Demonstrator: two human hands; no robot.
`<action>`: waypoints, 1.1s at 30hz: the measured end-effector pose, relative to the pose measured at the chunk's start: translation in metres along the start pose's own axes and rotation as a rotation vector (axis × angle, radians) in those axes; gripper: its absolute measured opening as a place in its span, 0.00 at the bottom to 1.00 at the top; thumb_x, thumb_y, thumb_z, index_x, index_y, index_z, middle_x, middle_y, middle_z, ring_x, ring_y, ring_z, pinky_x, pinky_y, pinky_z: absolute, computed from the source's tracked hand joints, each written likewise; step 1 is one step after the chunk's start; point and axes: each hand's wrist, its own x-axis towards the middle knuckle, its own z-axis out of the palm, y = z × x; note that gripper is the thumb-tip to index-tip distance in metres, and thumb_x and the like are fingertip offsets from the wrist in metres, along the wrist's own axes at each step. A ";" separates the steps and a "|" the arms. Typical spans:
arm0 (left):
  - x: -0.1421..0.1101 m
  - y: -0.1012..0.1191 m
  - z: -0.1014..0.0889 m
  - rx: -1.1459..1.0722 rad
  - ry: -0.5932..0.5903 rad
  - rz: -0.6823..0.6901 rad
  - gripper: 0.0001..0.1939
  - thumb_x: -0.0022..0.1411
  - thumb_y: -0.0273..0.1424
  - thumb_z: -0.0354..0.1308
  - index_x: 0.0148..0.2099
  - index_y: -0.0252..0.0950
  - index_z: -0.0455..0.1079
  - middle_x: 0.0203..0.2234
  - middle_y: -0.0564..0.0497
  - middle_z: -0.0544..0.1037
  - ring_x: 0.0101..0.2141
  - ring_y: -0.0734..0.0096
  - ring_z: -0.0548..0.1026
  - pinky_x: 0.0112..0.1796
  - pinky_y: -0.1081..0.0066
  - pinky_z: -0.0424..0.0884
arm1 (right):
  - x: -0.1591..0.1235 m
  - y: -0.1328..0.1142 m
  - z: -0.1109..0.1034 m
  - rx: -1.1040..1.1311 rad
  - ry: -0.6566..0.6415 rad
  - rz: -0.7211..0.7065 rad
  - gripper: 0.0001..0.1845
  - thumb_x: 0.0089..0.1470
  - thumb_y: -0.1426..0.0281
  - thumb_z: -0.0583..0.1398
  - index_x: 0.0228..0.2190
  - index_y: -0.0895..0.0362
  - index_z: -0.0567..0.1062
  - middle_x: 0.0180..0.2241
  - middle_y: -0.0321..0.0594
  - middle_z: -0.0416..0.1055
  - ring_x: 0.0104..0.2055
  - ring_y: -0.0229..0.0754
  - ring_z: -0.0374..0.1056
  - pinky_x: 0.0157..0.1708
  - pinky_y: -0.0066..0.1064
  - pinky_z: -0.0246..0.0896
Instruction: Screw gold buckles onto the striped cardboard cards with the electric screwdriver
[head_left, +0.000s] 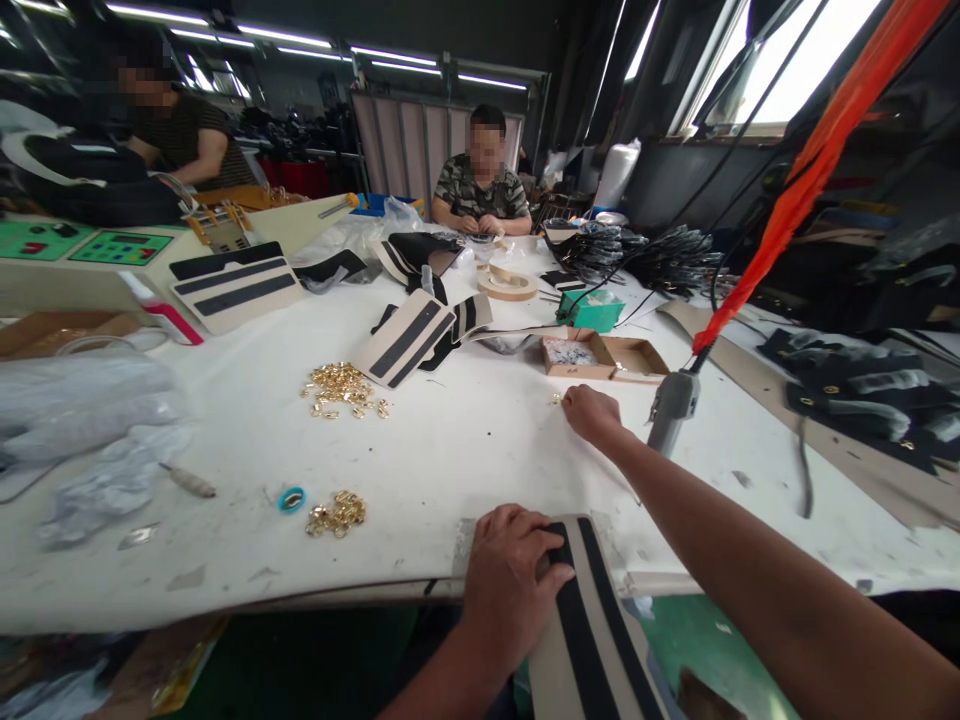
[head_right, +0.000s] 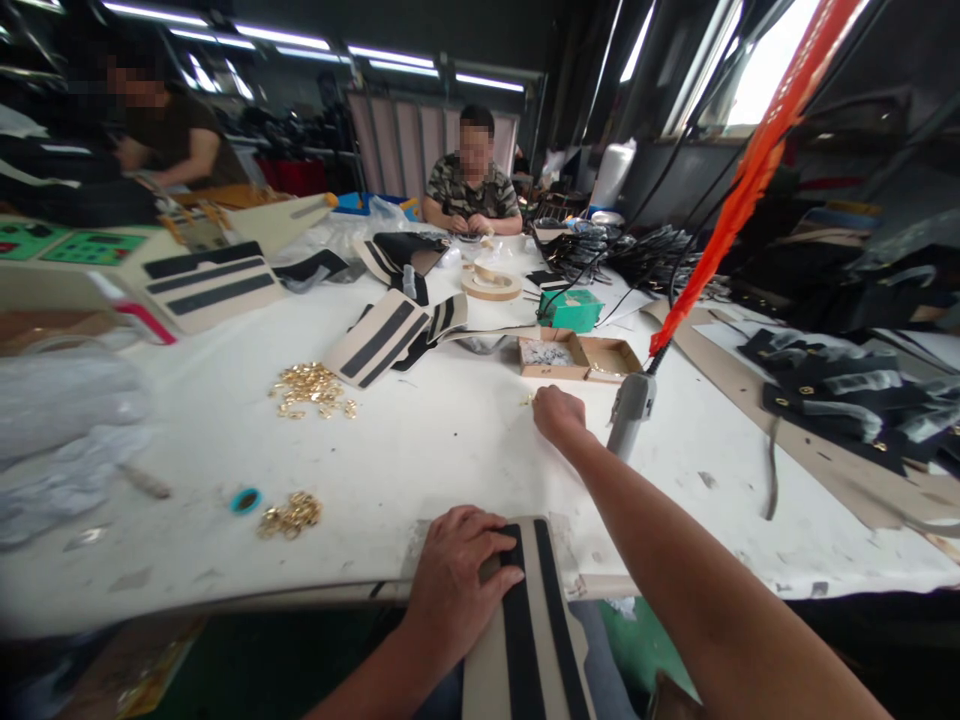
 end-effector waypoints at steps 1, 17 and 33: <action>0.000 0.000 0.000 0.001 -0.002 0.000 0.17 0.50 0.24 0.80 0.41 0.45 0.84 0.45 0.53 0.86 0.49 0.51 0.77 0.52 0.47 0.69 | -0.004 -0.001 -0.002 -0.009 -0.014 -0.014 0.18 0.70 0.71 0.52 0.47 0.61 0.81 0.51 0.59 0.79 0.51 0.56 0.77 0.45 0.38 0.66; 0.002 0.002 0.002 0.079 -0.084 -0.002 0.13 0.57 0.31 0.78 0.44 0.45 0.83 0.49 0.53 0.85 0.54 0.52 0.75 0.55 0.50 0.66 | -0.062 0.019 0.002 0.111 -0.133 -0.125 0.13 0.63 0.59 0.65 0.44 0.51 0.85 0.43 0.39 0.84 0.42 0.44 0.77 0.35 0.30 0.60; 0.005 0.004 0.005 0.117 -0.095 -0.004 0.13 0.56 0.32 0.79 0.43 0.45 0.82 0.48 0.55 0.86 0.53 0.54 0.75 0.54 0.51 0.68 | -0.075 0.015 -0.002 0.051 0.052 -0.202 0.17 0.65 0.68 0.56 0.42 0.55 0.85 0.47 0.49 0.84 0.47 0.53 0.77 0.41 0.36 0.63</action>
